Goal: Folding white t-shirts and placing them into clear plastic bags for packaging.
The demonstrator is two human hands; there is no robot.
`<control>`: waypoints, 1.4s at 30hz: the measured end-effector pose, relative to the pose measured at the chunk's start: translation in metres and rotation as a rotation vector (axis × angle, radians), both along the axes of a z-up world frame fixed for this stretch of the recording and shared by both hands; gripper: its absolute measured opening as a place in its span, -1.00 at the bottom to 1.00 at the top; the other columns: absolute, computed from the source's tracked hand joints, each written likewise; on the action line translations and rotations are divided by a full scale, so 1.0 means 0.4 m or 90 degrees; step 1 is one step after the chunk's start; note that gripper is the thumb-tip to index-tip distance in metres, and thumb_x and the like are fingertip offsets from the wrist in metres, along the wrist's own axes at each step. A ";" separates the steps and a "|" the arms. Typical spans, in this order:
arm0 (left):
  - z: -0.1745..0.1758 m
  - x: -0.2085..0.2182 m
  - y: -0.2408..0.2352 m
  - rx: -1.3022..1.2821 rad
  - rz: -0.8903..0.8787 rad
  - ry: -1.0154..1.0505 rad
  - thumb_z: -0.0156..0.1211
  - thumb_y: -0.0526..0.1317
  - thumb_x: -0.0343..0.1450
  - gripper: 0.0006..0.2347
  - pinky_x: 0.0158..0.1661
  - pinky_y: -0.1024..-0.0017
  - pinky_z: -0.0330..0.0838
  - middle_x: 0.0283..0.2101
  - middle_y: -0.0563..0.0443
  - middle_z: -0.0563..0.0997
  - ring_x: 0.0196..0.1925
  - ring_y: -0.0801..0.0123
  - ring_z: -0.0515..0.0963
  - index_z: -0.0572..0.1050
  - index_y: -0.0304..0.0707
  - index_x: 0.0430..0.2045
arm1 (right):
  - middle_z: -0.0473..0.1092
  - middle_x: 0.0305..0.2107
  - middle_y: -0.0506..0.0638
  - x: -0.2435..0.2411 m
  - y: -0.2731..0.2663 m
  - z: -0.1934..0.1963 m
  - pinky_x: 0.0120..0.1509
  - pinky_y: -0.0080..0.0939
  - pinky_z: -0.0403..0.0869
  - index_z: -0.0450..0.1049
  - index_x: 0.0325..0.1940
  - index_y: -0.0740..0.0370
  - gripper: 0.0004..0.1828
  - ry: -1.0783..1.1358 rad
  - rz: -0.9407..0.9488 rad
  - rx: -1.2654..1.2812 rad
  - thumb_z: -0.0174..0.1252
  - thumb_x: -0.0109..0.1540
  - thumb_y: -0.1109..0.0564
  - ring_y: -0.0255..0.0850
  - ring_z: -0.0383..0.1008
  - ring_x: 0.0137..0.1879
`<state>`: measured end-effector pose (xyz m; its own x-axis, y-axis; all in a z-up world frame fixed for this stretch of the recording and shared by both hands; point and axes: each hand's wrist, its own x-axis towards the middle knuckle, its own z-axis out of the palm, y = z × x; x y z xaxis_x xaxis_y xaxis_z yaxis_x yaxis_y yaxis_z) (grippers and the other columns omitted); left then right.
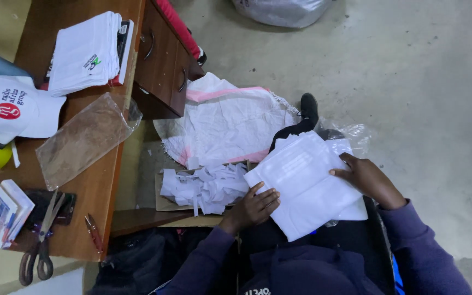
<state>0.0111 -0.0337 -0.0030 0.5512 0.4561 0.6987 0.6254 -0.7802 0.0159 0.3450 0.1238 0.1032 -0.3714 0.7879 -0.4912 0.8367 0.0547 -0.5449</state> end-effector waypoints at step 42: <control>0.097 0.081 0.182 -0.386 -0.041 -0.459 0.47 -0.28 0.40 -0.63 0.48 -0.09 0.25 0.45 -0.33 0.18 0.55 -0.21 0.24 0.45 -0.16 0.05 | 0.70 -0.18 -0.10 0.177 -0.226 -0.158 -0.04 -0.16 0.57 0.67 -0.12 0.17 -0.66 0.516 0.008 0.191 0.29 0.25 -0.12 -0.23 0.73 -0.13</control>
